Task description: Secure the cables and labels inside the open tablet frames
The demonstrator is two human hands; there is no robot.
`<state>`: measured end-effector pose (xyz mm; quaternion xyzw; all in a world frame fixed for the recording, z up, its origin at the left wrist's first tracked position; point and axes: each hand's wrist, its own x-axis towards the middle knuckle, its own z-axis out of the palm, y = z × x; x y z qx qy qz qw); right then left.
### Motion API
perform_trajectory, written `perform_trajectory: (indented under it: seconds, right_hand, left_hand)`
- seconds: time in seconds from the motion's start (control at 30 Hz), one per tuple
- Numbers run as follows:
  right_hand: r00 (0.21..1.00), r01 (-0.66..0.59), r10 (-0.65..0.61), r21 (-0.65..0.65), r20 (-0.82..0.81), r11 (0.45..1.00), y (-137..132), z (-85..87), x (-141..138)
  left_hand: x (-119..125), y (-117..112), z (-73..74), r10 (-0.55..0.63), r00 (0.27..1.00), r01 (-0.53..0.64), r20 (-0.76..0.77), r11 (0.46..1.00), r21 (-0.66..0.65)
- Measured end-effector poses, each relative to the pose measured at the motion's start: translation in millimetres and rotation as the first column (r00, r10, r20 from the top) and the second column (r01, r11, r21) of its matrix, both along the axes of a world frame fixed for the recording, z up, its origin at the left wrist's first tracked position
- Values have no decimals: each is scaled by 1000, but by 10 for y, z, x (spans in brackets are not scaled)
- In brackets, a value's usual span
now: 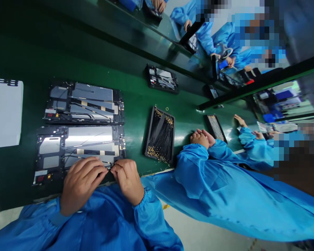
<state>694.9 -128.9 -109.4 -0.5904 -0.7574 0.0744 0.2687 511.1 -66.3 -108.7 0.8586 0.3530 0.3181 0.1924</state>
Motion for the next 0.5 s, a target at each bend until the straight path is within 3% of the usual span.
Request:
perform_trajectory:
  seconds: [0.5]
  right_hand:
    - [1000, 11, -11, -11, 3, 1000, -11, -7, -21]
  left_hand:
    - [3, -35, -38, 29, 999, -29, 20, 1000, 9]
